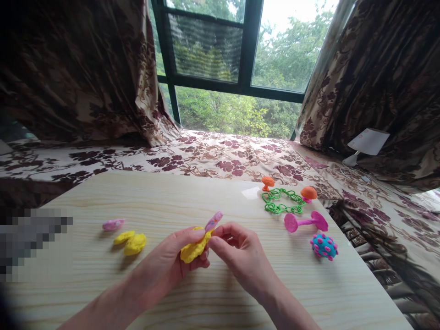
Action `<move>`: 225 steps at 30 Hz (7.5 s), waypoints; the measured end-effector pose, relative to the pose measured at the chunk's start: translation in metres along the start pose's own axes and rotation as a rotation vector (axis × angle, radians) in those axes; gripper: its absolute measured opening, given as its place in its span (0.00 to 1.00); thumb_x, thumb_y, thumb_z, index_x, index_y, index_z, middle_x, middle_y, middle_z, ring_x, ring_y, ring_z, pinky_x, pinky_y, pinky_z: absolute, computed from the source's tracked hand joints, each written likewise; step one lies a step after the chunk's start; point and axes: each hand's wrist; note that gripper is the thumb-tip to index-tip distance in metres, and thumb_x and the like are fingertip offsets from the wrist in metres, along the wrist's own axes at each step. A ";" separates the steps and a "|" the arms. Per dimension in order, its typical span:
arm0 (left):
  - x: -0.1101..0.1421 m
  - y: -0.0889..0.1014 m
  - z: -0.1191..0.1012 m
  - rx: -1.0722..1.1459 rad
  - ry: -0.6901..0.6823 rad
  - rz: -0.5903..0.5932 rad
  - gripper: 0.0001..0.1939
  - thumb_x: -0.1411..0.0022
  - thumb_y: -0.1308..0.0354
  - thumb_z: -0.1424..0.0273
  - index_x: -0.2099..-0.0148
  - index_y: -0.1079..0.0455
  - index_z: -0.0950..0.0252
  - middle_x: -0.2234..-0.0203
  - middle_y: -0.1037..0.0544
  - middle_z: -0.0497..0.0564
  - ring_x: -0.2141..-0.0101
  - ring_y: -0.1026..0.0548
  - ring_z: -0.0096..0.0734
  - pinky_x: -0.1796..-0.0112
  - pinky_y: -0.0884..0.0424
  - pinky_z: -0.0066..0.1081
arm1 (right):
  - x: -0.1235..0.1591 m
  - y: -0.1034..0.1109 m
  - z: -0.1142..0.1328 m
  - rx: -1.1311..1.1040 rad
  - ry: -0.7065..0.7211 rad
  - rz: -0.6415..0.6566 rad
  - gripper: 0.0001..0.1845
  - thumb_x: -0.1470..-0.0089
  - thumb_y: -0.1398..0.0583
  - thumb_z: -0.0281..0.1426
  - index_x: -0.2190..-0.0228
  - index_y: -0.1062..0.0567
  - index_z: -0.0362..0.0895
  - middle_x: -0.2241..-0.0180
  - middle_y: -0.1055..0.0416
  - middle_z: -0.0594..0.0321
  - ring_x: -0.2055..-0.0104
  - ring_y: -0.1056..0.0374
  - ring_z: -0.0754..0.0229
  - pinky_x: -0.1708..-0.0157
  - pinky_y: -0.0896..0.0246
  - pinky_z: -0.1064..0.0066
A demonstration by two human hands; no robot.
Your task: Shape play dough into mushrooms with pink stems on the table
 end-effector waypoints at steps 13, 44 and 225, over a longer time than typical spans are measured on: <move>0.002 -0.007 -0.002 -0.065 -0.015 0.068 0.09 0.42 0.46 0.68 0.64 0.28 0.68 0.75 0.31 0.49 0.72 0.35 0.26 0.68 0.34 0.29 | 0.002 -0.006 0.006 -0.140 0.063 0.021 0.04 0.48 0.41 0.29 0.68 0.29 0.42 0.70 0.32 0.64 0.68 0.35 0.63 0.69 0.37 0.73; 0.001 -0.007 -0.004 -0.377 -0.208 -0.071 0.15 0.40 0.49 0.63 0.59 0.28 0.66 0.73 0.28 0.49 0.70 0.34 0.29 0.66 0.38 0.28 | 0.002 0.000 -0.005 0.183 0.068 -0.091 0.10 0.49 0.41 0.36 0.72 0.27 0.40 0.74 0.30 0.63 0.71 0.36 0.62 0.70 0.40 0.71; 0.261 -0.107 0.072 -0.559 -0.851 -0.142 0.07 0.48 0.41 0.69 0.64 0.31 0.64 0.63 0.25 0.50 0.62 0.27 0.33 0.59 0.31 0.31 | 0.277 -0.097 0.078 0.231 0.649 -0.213 0.04 0.48 0.41 0.28 0.68 0.27 0.41 0.71 0.31 0.63 0.69 0.38 0.63 0.67 0.40 0.72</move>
Point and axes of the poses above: each hand's wrist, its own x-axis away from the middle knuckle, its own y-axis out of the back of the hand, z = x × y
